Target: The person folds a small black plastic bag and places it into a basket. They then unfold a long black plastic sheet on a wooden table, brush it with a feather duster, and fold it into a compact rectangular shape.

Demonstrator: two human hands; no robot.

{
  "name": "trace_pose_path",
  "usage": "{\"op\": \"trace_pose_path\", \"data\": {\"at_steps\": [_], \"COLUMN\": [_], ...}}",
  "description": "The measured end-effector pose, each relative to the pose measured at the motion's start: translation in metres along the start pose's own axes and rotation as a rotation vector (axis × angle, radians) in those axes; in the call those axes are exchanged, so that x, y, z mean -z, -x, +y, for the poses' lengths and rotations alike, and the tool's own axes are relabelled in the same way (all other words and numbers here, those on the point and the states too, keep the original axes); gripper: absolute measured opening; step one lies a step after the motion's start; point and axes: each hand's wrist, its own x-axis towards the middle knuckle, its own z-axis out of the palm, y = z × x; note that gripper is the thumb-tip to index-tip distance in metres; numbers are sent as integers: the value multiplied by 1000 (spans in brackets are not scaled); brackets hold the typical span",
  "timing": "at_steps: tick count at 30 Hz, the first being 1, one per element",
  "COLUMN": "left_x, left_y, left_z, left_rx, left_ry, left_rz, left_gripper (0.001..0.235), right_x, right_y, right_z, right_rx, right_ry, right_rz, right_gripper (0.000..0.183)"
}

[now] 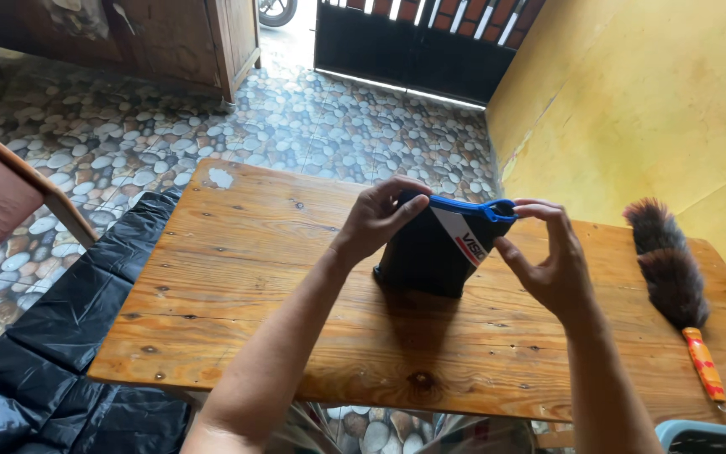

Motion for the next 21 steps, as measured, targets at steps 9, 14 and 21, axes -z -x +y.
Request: {"op": "trace_pose_path", "data": {"at_steps": [9,14,21], "left_x": [-39,-69,-69], "left_y": [-9,-21,-33], "left_z": [69,84,46], "left_rx": [-278,-344,-257], "left_ry": [-1108,-1218,-1308], "left_rz": [-379,-609,-656], "left_gripper": [32,40,36], "right_x": [9,9,21], "right_y": [0,-9,-19], "right_z": [17,21,26], "right_rx": [29,96,69], "right_ry": [9,150,104], "right_rz": [-53,-138,-297], "right_gripper": [40,33,25]}}
